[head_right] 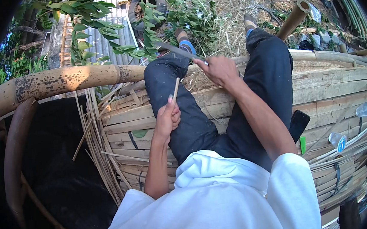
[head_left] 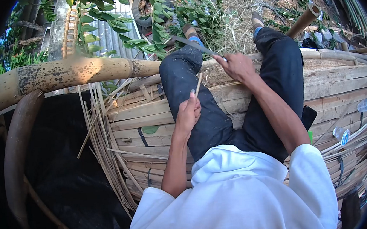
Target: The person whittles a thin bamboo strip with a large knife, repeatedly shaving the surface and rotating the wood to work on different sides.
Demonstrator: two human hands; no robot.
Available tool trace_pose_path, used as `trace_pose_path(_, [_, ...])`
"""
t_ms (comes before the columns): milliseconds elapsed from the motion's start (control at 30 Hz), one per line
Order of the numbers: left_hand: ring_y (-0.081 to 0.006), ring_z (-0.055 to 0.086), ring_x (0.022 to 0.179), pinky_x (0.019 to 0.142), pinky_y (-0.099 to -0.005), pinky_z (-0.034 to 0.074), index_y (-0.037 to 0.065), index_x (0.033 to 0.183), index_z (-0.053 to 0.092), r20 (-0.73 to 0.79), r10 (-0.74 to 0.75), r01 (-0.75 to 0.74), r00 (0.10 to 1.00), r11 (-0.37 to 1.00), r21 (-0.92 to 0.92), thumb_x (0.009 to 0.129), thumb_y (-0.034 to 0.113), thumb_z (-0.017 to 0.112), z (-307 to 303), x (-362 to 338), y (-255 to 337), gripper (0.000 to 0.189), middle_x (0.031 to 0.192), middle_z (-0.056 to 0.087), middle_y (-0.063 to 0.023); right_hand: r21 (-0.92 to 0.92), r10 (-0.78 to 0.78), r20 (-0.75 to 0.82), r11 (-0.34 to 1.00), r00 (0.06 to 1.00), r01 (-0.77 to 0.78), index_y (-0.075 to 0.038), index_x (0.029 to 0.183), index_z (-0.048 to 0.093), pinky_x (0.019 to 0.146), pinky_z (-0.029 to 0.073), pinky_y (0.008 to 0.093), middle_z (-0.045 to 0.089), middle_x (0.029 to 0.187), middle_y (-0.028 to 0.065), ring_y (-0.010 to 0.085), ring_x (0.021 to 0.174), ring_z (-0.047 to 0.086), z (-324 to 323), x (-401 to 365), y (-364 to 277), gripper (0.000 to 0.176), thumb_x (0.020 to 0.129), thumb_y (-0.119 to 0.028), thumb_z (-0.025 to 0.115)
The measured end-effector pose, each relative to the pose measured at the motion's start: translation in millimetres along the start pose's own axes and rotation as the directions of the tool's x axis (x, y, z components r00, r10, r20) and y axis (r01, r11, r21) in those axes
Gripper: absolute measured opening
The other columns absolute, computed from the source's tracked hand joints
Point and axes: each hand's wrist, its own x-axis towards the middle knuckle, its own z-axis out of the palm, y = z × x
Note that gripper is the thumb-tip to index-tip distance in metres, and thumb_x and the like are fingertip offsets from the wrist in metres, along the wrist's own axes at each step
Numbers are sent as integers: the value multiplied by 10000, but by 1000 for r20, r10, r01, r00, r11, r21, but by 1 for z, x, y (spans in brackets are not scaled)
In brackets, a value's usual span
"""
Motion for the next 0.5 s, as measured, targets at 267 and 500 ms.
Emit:
trace_pose_path(267, [-19, 183, 396, 352, -208, 120, 150, 706, 354, 47, -32, 39, 998, 987, -153, 999, 482, 339, -2, 9, 4, 444, 524, 235, 80, 377, 73, 15, 923, 997, -73, 50, 706, 600, 622, 438, 439, 533, 569, 218, 344, 574, 547, -7, 7, -1, 729, 929, -607, 378])
trace_pose_path(500, [-1, 235, 428, 375, -174, 168, 128, 784, 420, -38, 13, -15, 999, 999, -46, 1003, 440, 378, 10, 5, 5, 383, 572, 320, 75, 554, -84, 133, 833, 988, -4, 69, 724, 564, 554, 374, 412, 431, 520, 151, 231, 513, 407, 5, -9, -17, 636, 956, -507, 426])
